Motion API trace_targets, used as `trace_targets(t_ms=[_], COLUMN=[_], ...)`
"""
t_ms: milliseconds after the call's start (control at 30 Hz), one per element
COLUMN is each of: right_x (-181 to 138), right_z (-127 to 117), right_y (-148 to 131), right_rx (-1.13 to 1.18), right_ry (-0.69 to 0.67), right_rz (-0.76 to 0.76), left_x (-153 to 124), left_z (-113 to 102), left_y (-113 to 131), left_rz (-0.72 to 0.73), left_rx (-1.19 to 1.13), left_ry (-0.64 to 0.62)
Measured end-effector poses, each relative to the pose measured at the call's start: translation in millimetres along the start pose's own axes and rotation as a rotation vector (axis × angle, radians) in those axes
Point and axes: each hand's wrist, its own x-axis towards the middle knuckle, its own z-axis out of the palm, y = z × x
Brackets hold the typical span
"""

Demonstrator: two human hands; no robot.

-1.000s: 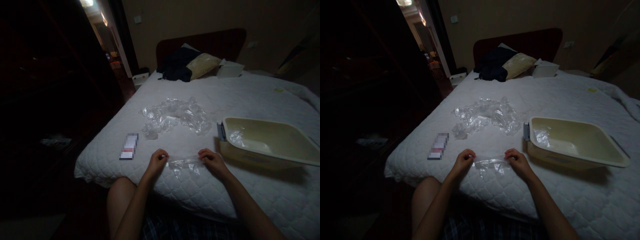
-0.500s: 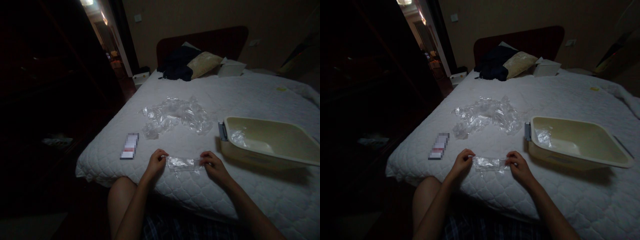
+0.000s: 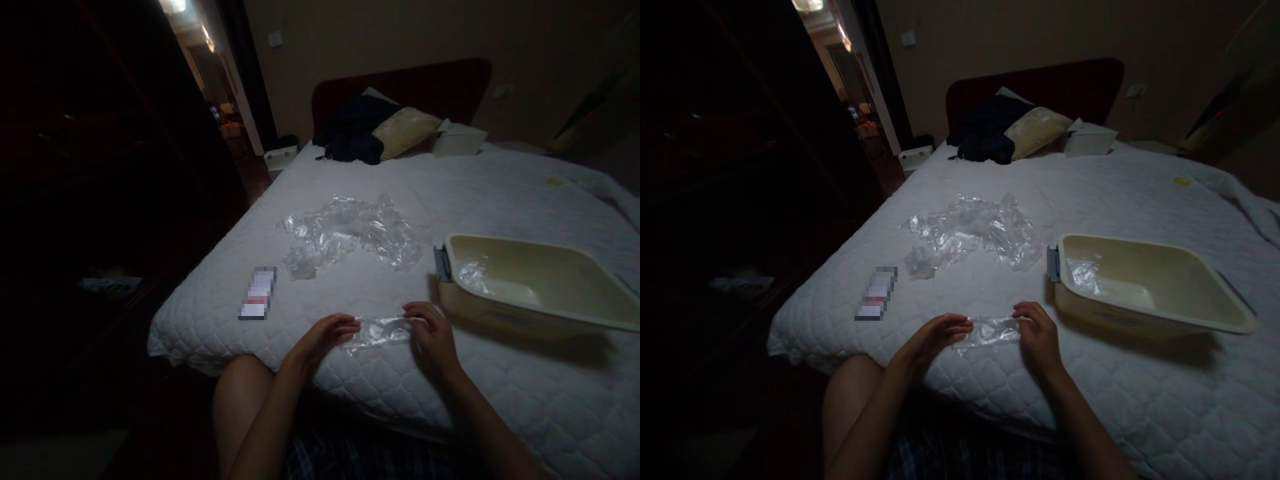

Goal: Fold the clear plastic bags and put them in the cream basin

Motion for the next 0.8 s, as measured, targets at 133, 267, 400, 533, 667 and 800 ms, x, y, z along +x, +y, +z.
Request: trace_targets(t_ms=[133,267,400,533,667,800], right_x=[-11,-17,-14,-7,-3,-6], right_z=[37,69,63,38,16,2], right_y=[-27,-21,1,13,22,26], right_rx=[0.478,0.844,0.946,0.936,0.940,1.002], right_ry=[-0.115,-0.088,-0.059,-0.068,-0.014,0.071], right_rz=[0.389,0.707,0.818,0.799,0.794,0.790], left_x=[4,2,3,5,3,-1], left_z=[-4,-8,-14,-19,-23,-31], left_y=[-1,1,2,3,7,15], left_rz=[-0.030,-0.048,-0.097,-0.127,-0.143,-0.164], left_rx=[-0.018,-0.064,-0.117,-0.119,-0.148,-0.190], left_ry=[0.003,-0.011,0.004,0.029,0.033,0.078])
